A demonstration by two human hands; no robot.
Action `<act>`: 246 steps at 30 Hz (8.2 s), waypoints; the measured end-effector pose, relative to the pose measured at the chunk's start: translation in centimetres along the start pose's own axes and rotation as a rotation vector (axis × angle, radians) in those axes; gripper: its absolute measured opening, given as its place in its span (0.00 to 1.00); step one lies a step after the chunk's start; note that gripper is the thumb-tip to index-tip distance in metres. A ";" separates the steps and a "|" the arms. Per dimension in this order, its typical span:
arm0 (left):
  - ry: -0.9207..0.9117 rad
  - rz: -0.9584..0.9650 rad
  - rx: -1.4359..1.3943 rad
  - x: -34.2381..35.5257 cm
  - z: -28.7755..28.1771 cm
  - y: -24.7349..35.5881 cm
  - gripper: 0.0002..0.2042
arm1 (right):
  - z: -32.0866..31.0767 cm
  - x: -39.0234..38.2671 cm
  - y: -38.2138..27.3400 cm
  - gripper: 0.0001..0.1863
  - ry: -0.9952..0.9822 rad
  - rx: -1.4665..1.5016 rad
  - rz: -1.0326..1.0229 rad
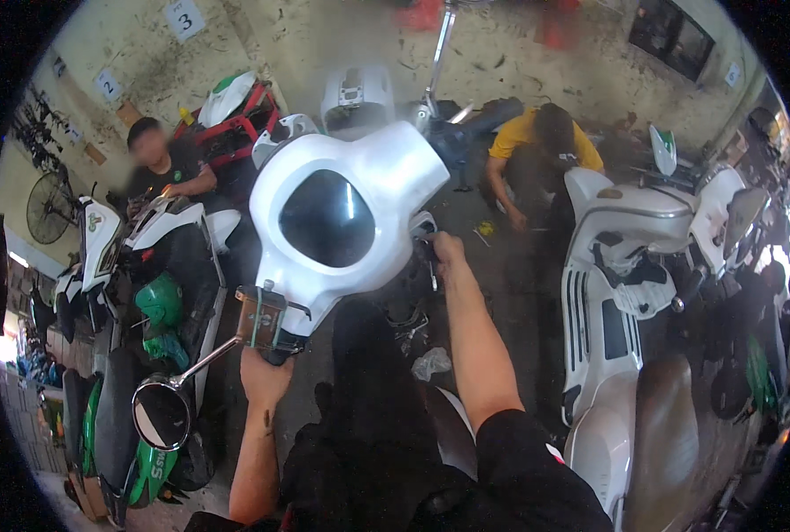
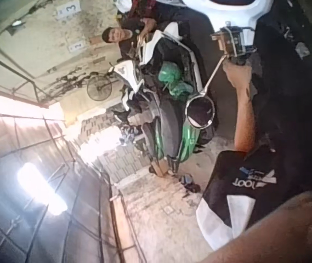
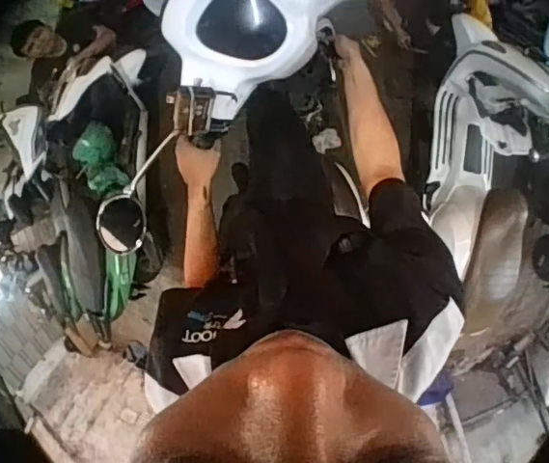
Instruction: The person disassembles a scooter by detaching the handlebar casing, loosening bolts on the steering column using an impact driver and by hand, and removing the handlebar assembly.
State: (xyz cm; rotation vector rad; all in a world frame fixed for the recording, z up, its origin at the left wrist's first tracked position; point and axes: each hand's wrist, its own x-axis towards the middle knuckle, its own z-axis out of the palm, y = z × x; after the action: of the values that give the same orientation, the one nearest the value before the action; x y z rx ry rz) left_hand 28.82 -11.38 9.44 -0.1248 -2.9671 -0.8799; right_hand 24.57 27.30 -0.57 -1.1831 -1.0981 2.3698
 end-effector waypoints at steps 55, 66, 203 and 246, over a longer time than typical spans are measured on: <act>0.069 0.002 0.008 -0.3 0.1 0.6 0.26 | 1.3 -2.4 1.9 0.18 0.354 -0.546 -0.536; 0.051 0.137 -0.017 0.4 1.4 -0.9 0.25 | -0.6 0.7 1.9 0.19 0.206 -0.037 -0.019; -1.327 0.050 -0.168 68.5 25.8 -4.7 0.20 | 35.4 -13.5 43.0 0.18 1.165 0.139 0.541; -2.580 1.031 -0.263 31.1 38.8 24.8 0.10 | 52.5 30.6 15.9 0.27 1.659 1.180 0.207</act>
State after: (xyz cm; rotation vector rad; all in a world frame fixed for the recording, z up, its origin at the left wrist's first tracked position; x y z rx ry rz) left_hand -0.63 32.53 -7.61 1.3368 0.3174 0.2031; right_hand -33.93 6.18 -9.69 -1.8302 0.8242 0.8404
